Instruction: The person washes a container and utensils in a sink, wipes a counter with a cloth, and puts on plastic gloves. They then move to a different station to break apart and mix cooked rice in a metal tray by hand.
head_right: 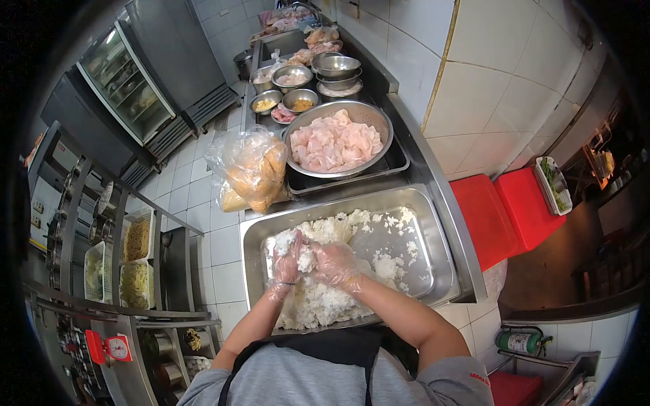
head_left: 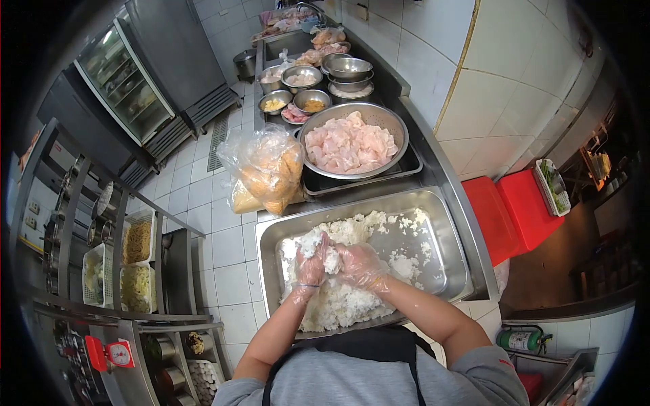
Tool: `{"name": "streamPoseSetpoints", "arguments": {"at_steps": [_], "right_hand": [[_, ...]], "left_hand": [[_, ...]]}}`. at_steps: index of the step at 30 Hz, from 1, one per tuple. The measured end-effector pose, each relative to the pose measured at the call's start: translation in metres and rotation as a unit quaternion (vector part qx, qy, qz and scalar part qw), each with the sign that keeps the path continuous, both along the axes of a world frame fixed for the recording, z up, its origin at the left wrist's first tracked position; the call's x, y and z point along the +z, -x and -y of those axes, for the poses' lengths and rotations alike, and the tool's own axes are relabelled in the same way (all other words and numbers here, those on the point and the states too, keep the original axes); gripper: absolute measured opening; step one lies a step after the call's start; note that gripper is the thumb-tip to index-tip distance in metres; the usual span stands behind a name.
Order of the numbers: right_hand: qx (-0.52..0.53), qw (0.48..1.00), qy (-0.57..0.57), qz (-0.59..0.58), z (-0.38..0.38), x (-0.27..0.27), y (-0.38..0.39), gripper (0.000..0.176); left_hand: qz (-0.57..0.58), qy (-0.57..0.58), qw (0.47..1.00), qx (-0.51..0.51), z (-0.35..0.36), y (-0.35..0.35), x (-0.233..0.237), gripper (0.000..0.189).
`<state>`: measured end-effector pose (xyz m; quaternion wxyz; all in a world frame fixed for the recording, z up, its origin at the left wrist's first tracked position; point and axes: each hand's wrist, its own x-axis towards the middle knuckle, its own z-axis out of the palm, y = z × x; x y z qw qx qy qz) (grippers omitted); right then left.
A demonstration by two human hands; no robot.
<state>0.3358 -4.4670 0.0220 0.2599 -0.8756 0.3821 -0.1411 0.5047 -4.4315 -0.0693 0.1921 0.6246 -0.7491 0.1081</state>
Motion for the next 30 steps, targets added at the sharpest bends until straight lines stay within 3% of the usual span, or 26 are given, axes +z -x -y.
{"name": "streamPoseSetpoints", "arguments": {"at_steps": [3, 4, 8, 13, 14, 16, 21, 23, 26, 29, 30], "right_hand": [[-0.005, 1.000, -0.008, 0.024, -0.007, -0.004, 0.011, 0.057], [-0.006, 1.000, -0.008, 0.025, -0.009, -0.006, 0.014, 0.058], [-0.035, 0.999, 0.014, -0.013, -0.017, -0.007, 0.031, 0.082], [-0.038, 0.981, -0.082, -0.172, -0.030, 0.007, 0.051, 0.110], [-0.041, 0.976, -0.090, -0.196, -0.029, 0.008, 0.049, 0.111], [-0.048, 0.963, -0.106, -0.244, -0.024, 0.008, 0.044, 0.112], [-0.059, 0.960, -0.148, -0.231, 0.005, 0.003, 0.033, 0.111], [-0.067, 0.956, -0.153, -0.241, 0.019, 0.000, 0.031, 0.108], [-0.069, 0.949, -0.184, -0.247, 0.045, -0.003, 0.027, 0.096], [-0.105, 0.963, -0.197, -0.149, 0.068, -0.017, 0.040, 0.078], [-0.139, 0.968, -0.186, -0.096, 0.075, -0.035, 0.047, 0.075]], "left_hand": [[-0.055, -0.010, 0.997, -0.046, 0.002, 0.009, 0.026, 0.055], [-0.027, -0.003, 0.999, -0.035, 0.004, 0.012, 0.022, 0.055], [0.027, -0.049, 0.996, -0.068, 0.005, -0.002, 0.013, 0.050], [-0.109, -0.287, 0.952, -0.005, 0.019, -0.030, 0.003, 0.039], [-0.124, -0.327, 0.936, 0.040, 0.023, -0.025, 0.023, 0.048], [-0.141, -0.371, 0.918, 0.015, 0.029, -0.025, 0.039, 0.058], [-0.321, -0.355, 0.876, -0.055, 0.034, -0.043, 0.029, 0.077], [-0.341, -0.385, 0.857, -0.038, 0.032, -0.045, 0.067, 0.079], [-0.396, -0.312, 0.848, -0.161, 0.032, -0.051, 0.070, 0.085], [-0.322, -0.309, 0.858, -0.252, 0.034, -0.025, 0.072, 0.082], [-0.184, -0.349, 0.899, -0.188, 0.036, -0.005, 0.068, 0.091]]}}
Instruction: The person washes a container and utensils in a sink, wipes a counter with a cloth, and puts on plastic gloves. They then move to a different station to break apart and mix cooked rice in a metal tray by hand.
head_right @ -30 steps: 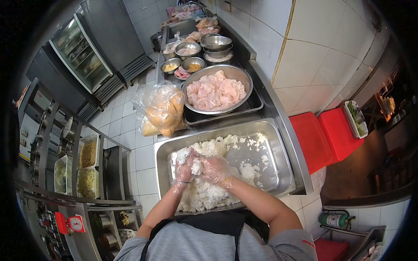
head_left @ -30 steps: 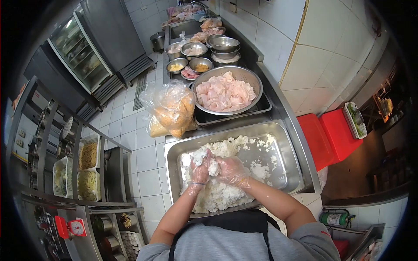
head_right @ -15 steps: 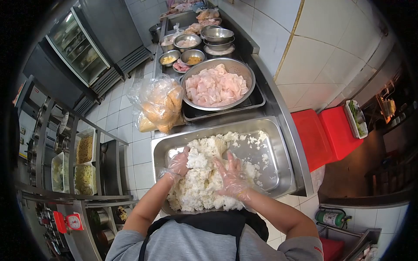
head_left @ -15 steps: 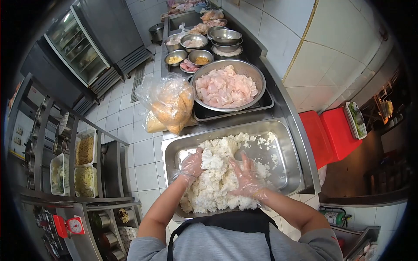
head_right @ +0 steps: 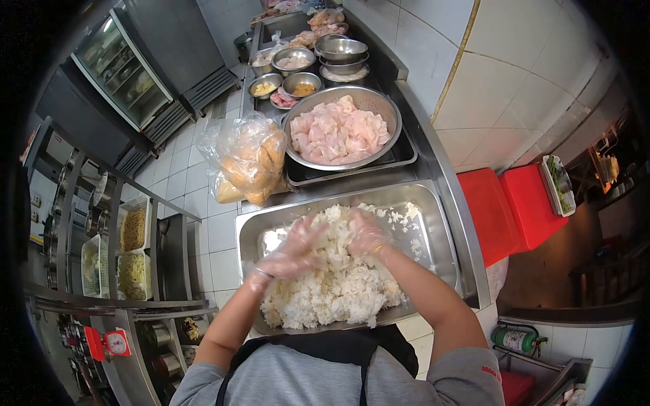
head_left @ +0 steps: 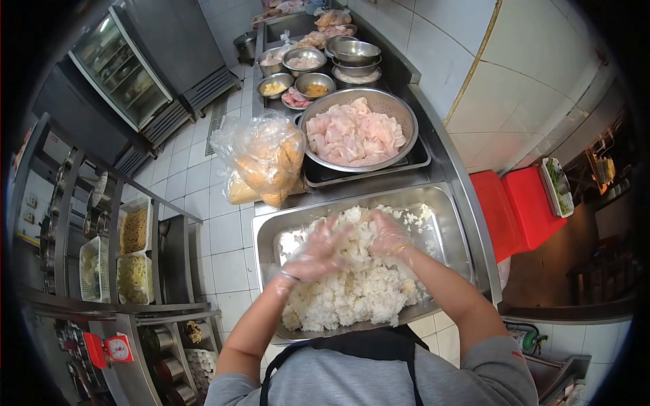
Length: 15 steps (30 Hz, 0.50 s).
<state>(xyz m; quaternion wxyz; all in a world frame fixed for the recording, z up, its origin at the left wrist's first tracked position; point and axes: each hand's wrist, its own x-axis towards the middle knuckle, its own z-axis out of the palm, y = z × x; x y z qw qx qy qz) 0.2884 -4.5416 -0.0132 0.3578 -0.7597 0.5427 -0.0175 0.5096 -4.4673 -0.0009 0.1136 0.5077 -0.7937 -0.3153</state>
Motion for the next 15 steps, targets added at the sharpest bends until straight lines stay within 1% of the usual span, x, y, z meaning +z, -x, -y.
{"name": "streamPoseSetpoints", "arguments": {"at_steps": [1, 2, 3, 4, 5, 8, 11, 12, 13, 15], "right_hand": [[-0.041, 0.998, 0.023, 0.043, 0.006, -0.015, 0.005, 0.071], [-0.104, 0.988, 0.071, 0.087, 0.006, -0.024, 0.008, 0.068], [-0.146, 0.983, 0.068, 0.087, 0.008, -0.034, 0.011, 0.071], [-0.188, 0.976, 0.063, 0.087, 0.009, -0.040, 0.011, 0.074], [-0.228, 0.968, 0.057, 0.086, 0.009, -0.046, 0.011, 0.077], [-0.332, 0.931, 0.068, 0.137, -0.001, -0.068, 0.010, 0.081], [-0.324, 0.939, 0.000, 0.115, -0.020, -0.070, 0.010, 0.077], [-0.281, 0.957, -0.005, 0.069, -0.017, -0.095, 0.018, 0.075], [-0.236, 0.971, -0.011, 0.023, -0.007, -0.136, 0.026, 0.074], [-0.236, 0.968, -0.086, -0.020, -0.008, -0.129, 0.027, 0.075]], "left_hand": [[0.055, 0.003, 0.998, 0.001, -0.004, 0.014, 0.003, 0.095], [0.110, 0.005, 0.994, 0.001, -0.010, 0.027, 0.008, 0.099], [0.164, 0.006, 0.987, 0.002, -0.015, 0.037, 0.010, 0.103], [0.174, 0.015, 0.984, 0.011, -0.014, 0.043, 0.008, 0.115], [0.180, 0.015, 0.983, 0.027, -0.011, 0.050, 0.006, 0.116], [0.193, 0.015, 0.979, 0.066, -0.007, 0.065, 0.004, 0.117], [0.178, 0.042, 0.980, 0.073, 0.002, 0.073, 0.000, 0.117], [0.162, 0.056, 0.983, 0.071, 0.003, 0.073, -0.003, 0.116], [0.146, 0.069, 0.984, 0.070, 0.003, 0.072, -0.006, 0.115], [0.118, 0.076, 0.988, 0.069, 0.007, 0.068, -0.015, 0.113]]}}
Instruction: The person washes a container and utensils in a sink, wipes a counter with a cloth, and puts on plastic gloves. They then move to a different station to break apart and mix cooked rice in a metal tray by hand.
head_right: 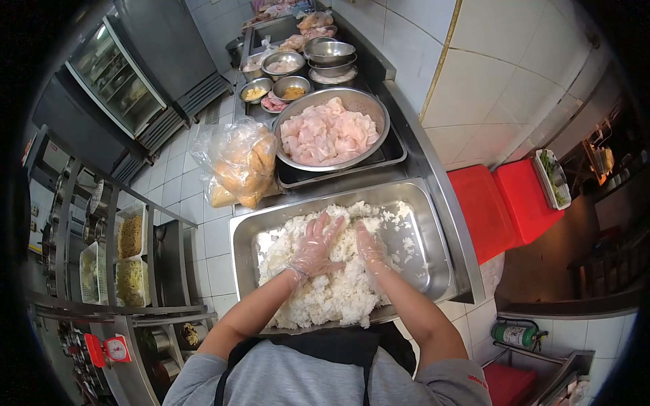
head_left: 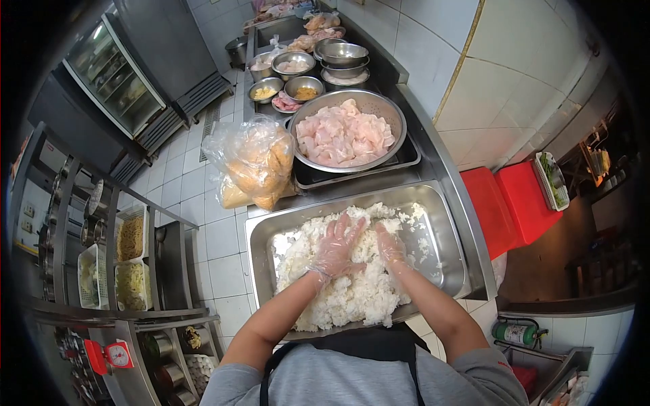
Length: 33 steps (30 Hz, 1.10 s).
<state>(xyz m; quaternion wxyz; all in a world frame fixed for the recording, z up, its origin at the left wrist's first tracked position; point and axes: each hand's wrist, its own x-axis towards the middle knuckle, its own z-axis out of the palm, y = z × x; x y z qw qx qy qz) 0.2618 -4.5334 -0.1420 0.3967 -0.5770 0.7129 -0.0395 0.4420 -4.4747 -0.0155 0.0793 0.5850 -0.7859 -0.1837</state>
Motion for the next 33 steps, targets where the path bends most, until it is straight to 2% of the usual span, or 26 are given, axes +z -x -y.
{"name": "streamPoseSetpoints", "arguments": {"at_steps": [1, 2, 4, 7, 9, 10, 13, 15, 16, 17, 19, 20, 21, 24, 25, 28, 29, 31, 32, 33], "right_hand": [[-0.050, 0.997, -0.065, 0.014, -0.010, 0.066, -0.012, 0.076], [-0.099, 0.987, -0.127, 0.028, -0.015, 0.104, -0.019, 0.077], [-0.065, 0.992, -0.042, 0.097, -0.022, 0.090, -0.015, 0.070], [-0.040, 0.985, -0.022, 0.165, -0.014, 0.017, -0.002, 0.058], [-0.001, 0.976, -0.013, 0.217, -0.005, -0.030, 0.014, 0.051], [0.022, 0.971, -0.011, 0.240, -0.007, -0.025, 0.018, 0.047], [0.124, 0.956, 0.027, 0.266, -0.016, -0.011, 0.041, 0.046], [0.136, 0.951, 0.055, 0.272, -0.028, 0.031, 0.043, 0.055], [0.131, 0.955, 0.071, 0.255, -0.041, 0.092, 0.032, 0.061], [0.127, 0.959, 0.085, 0.239, -0.052, 0.133, 0.023, 0.068], [0.260, 0.953, 0.106, 0.111, -0.061, 0.153, 0.014, 0.074], [0.325, 0.937, 0.117, 0.045, -0.063, 0.164, 0.007, 0.078], [0.380, 0.920, 0.090, -0.014, -0.064, 0.175, -0.005, 0.085], [0.445, 0.877, 0.154, -0.089, -0.068, 0.176, -0.036, 0.094], [0.447, 0.877, 0.133, -0.118, -0.064, 0.168, -0.049, 0.110], [0.492, 0.854, 0.105, -0.133, -0.025, 0.138, -0.070, 0.122], [0.486, 0.863, 0.080, -0.112, -0.014, 0.133, -0.073, 0.124], [0.472, 0.879, 0.027, -0.070, 0.003, 0.127, -0.075, 0.128], [0.467, 0.882, -0.001, -0.068, 0.008, 0.137, -0.078, 0.127], [0.463, 0.883, -0.028, -0.067, 0.011, 0.148, -0.080, 0.125]], "left_hand": [[-0.014, 0.006, 1.000, -0.001, 0.001, -0.001, -0.001, 0.112], [-0.018, 0.006, 1.000, 0.006, 0.002, 0.000, 0.000, 0.111], [-0.026, 0.008, 0.999, 0.021, 0.001, 0.002, 0.003, 0.109], [-0.022, 0.035, 0.999, 0.033, -0.001, 0.000, 0.010, 0.098], [-0.028, 0.032, 0.999, 0.004, 0.004, -0.010, -0.014, 0.084], [-0.031, 0.031, 0.999, -0.010, 0.005, -0.014, -0.008, 0.078], [-0.168, 0.026, 0.985, 0.007, -0.006, -0.030, 0.013, 0.052], [-0.189, 0.116, 0.974, 0.045, -0.013, -0.040, 0.016, 0.044], [-0.199, 0.161, 0.965, 0.065, -0.016, -0.047, 0.018, 0.040], [-0.201, 0.152, 0.964, 0.080, -0.020, -0.054, 0.027, 0.032], [-0.143, 0.127, 0.977, 0.094, -0.020, -0.083, 0.008, 0.027], [-0.113, 0.115, 0.982, 0.102, -0.020, -0.086, 0.017, 0.025], [-0.097, 0.182, 0.974, 0.097, -0.025, -0.085, 0.025, 0.025], [0.044, 0.170, 0.982, 0.070, -0.024, -0.103, 0.005, 0.026], [0.021, 0.147, 0.985, 0.086, -0.022, -0.100, -0.001, 0.030], [0.039, 0.174, 0.980, 0.086, -0.018, -0.103, -0.018, 0.036], [0.029, 0.098, 0.990, 0.099, -0.017, -0.098, -0.006, 0.050], [-0.051, 0.058, 0.993, 0.084, -0.010, -0.105, -0.017, 0.053], [-0.091, 0.039, 0.992, 0.078, -0.008, -0.102, -0.002, 0.055], [-0.062, -0.157, 0.978, 0.125, 0.002, -0.098, 0.013, 0.063]]}}
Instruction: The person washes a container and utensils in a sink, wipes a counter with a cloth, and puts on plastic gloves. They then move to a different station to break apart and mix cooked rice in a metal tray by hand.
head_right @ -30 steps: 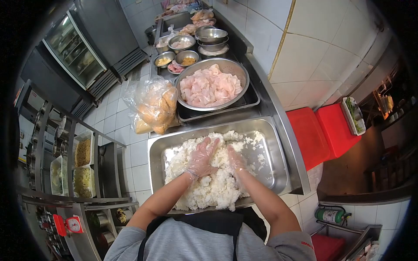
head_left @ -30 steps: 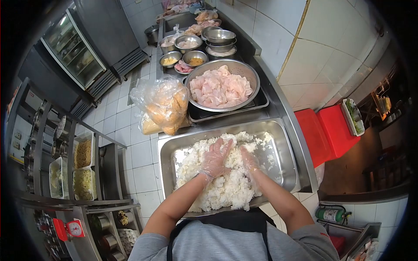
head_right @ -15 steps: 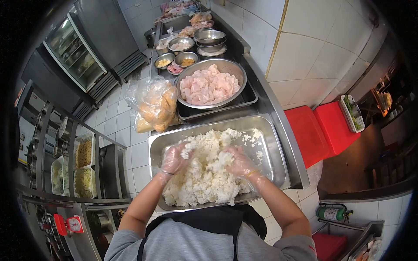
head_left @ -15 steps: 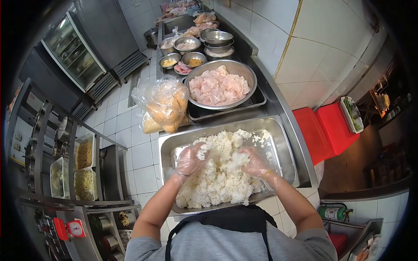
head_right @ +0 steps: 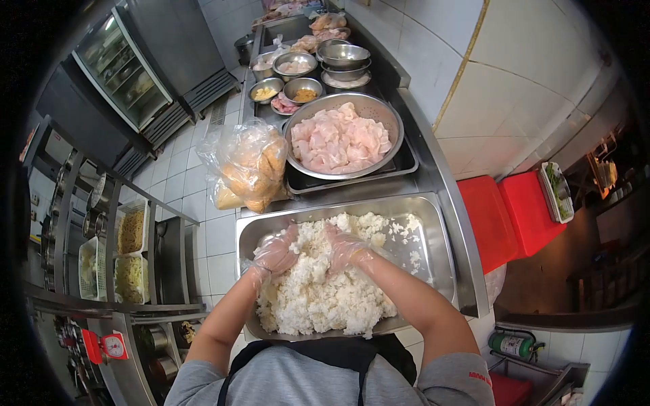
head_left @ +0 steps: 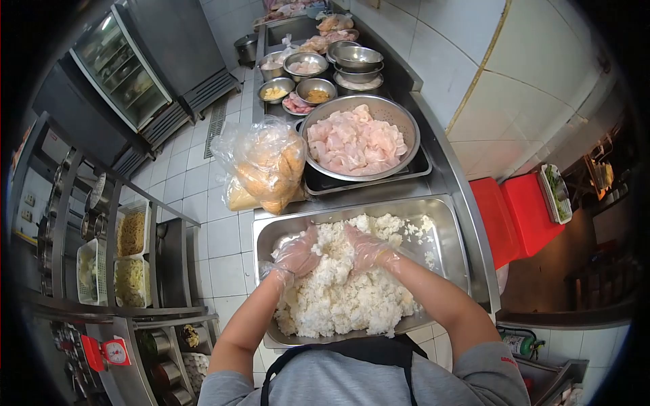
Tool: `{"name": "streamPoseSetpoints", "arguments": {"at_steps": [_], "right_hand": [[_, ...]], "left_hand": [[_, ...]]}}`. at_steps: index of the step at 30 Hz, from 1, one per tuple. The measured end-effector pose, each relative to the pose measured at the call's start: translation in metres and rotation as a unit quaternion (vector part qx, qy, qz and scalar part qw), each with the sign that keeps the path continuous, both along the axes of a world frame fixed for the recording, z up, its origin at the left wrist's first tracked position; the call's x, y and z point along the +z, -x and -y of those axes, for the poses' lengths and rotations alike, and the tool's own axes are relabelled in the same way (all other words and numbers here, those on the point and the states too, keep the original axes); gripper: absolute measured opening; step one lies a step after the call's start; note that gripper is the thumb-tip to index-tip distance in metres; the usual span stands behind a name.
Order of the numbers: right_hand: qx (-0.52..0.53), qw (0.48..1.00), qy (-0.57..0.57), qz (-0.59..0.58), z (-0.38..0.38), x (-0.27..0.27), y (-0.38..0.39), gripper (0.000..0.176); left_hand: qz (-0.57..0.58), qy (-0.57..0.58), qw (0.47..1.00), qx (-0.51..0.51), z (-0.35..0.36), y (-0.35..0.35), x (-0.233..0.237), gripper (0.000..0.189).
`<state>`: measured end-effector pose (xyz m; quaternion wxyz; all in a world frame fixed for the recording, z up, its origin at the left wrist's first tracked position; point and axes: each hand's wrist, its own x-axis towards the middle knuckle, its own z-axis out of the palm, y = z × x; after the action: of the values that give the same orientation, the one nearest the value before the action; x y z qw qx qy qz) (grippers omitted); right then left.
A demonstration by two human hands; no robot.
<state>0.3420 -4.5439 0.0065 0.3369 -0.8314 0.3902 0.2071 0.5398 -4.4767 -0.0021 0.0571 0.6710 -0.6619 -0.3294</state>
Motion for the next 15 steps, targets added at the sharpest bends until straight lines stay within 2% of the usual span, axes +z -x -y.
{"name": "streamPoseSetpoints", "arguments": {"at_steps": [1, 3, 4, 6, 8, 10, 13, 15], "right_hand": [[-0.006, 1.000, -0.022, -0.011, 0.003, 0.008, -0.003, 0.124], [-0.044, 0.990, -0.059, 0.117, 0.013, -0.026, 0.015, 0.119], [-0.066, 0.978, -0.077, 0.180, 0.014, -0.026, 0.020, 0.118], [-0.172, 0.912, -0.247, 0.279, 0.012, -0.028, 0.030, 0.118], [-0.213, 0.870, -0.302, 0.326, 0.012, -0.030, 0.033, 0.116], [-0.192, 0.889, -0.248, 0.333, 0.013, -0.042, 0.031, 0.114], [-0.217, 0.864, -0.278, 0.359, 0.009, -0.051, 0.030, 0.116], [-0.275, 0.852, -0.238, 0.378, -0.005, -0.061, 0.030, 0.110]], "left_hand": [[-0.007, -0.021, 1.000, -0.001, 0.004, 0.004, 0.011, 0.065], [-0.018, -0.060, 0.998, -0.006, 0.014, 0.005, 0.024, 0.070], [-0.038, -0.083, 0.996, -0.023, 0.021, 0.003, 0.030, 0.079], [-0.121, -0.079, 0.988, -0.060, 0.032, 0.000, 0.012, 0.088], [-0.196, -0.098, 0.974, -0.060, 0.038, 0.000, -0.007, 0.093], [-0.262, -0.135, 0.955, -0.023, 0.039, 0.002, -0.020, 0.095], [-0.354, -0.109, 0.929, 0.002, 0.034, 0.013, -0.020, 0.092], [-0.319, -0.109, 0.941, 0.021, 0.029, 0.023, -0.009, 0.084]]}}
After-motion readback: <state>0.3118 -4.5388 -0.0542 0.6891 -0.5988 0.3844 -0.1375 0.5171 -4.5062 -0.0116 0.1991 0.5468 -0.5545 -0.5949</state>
